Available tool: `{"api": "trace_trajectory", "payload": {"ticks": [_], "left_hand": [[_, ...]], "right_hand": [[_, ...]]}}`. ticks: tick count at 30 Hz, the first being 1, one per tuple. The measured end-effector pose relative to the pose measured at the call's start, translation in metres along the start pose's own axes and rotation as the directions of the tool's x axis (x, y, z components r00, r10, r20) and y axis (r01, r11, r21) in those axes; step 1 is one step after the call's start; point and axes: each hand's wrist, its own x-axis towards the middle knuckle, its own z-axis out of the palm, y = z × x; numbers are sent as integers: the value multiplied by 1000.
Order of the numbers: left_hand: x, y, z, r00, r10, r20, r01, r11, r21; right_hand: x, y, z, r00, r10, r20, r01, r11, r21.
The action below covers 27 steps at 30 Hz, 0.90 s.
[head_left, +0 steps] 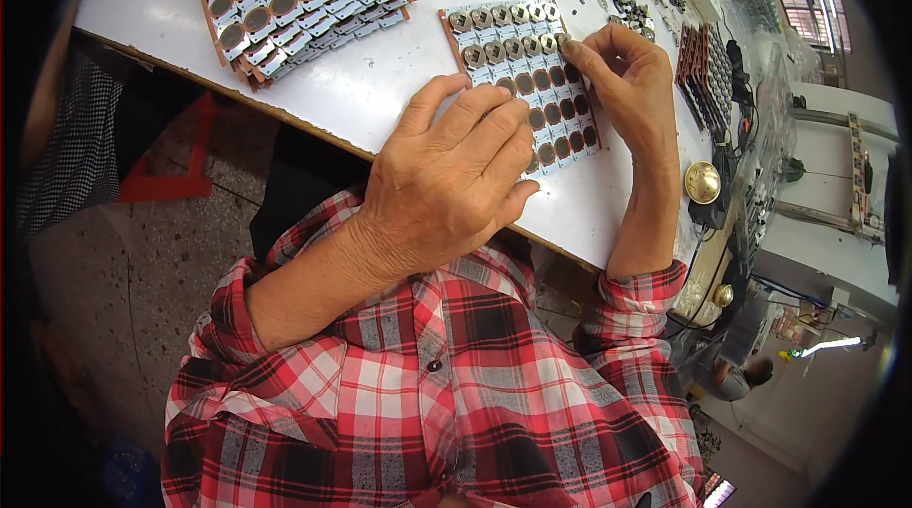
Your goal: Manually place small metal circular components into a grid template on a workshop table.
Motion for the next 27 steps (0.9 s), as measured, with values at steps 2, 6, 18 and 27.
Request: {"api": "trace_trajectory", "payload": {"ticks": [2, 6, 18, 27], "left_hand": [[0, 0, 0, 1000, -2, -1, 2, 1000, -1], [1, 1, -1, 1000, -6, 3, 6, 1000, -5], [3, 2, -5, 998, -25, 50, 27, 999, -24], [1, 0, -3, 1000, 10, 11, -10, 1000, 6]], "right_hand": [[-2, -2, 6, 999, -25, -47, 29, 996, 81], [-2, 5, 6, 995, -92, -28, 95, 988, 126], [0, 6, 2, 988, -152, 16, 148, 979, 142], [0, 40, -39, 921, -14, -389, 61, 992, 109]]}}
